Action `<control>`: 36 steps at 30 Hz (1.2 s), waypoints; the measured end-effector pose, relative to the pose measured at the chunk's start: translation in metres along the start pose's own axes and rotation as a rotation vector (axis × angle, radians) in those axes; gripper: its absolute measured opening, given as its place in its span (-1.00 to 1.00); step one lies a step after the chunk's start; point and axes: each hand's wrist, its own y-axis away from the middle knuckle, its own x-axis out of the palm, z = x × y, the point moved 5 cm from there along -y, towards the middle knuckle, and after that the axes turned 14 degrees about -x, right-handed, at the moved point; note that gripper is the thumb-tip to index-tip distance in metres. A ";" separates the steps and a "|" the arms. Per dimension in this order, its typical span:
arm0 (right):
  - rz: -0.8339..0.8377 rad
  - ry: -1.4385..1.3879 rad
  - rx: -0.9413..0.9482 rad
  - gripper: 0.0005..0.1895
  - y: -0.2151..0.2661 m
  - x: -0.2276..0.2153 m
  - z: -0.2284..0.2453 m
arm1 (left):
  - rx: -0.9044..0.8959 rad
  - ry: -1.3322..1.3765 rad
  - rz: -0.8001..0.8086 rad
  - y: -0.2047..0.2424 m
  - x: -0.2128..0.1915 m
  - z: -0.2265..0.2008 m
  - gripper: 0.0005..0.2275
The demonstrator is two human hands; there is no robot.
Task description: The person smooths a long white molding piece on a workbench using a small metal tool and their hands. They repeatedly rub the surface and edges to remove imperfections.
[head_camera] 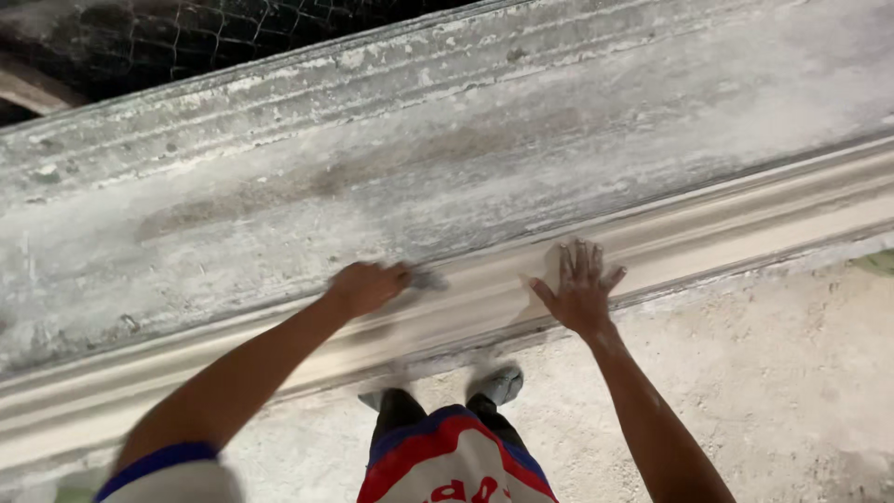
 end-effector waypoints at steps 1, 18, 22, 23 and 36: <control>0.028 -0.006 -0.017 -0.02 -0.002 0.004 -0.005 | -0.016 -0.009 -0.001 -0.024 -0.009 -0.022 -0.59; -0.001 -0.257 -0.011 0.12 0.005 0.014 -0.008 | 0.096 0.086 -0.233 -0.165 -0.063 -0.128 -0.72; 0.003 -0.257 0.026 0.14 0.011 0.012 -0.014 | 0.036 0.165 -0.119 -0.210 -0.089 -0.147 -0.71; -0.056 -0.290 -0.001 0.09 0.018 0.009 -0.015 | -0.015 0.185 -0.045 -0.199 -0.085 -0.139 -0.65; 0.173 0.011 -0.037 -0.28 -0.006 -0.021 -0.233 | -0.082 -0.099 0.128 -0.159 -0.135 -0.117 -0.67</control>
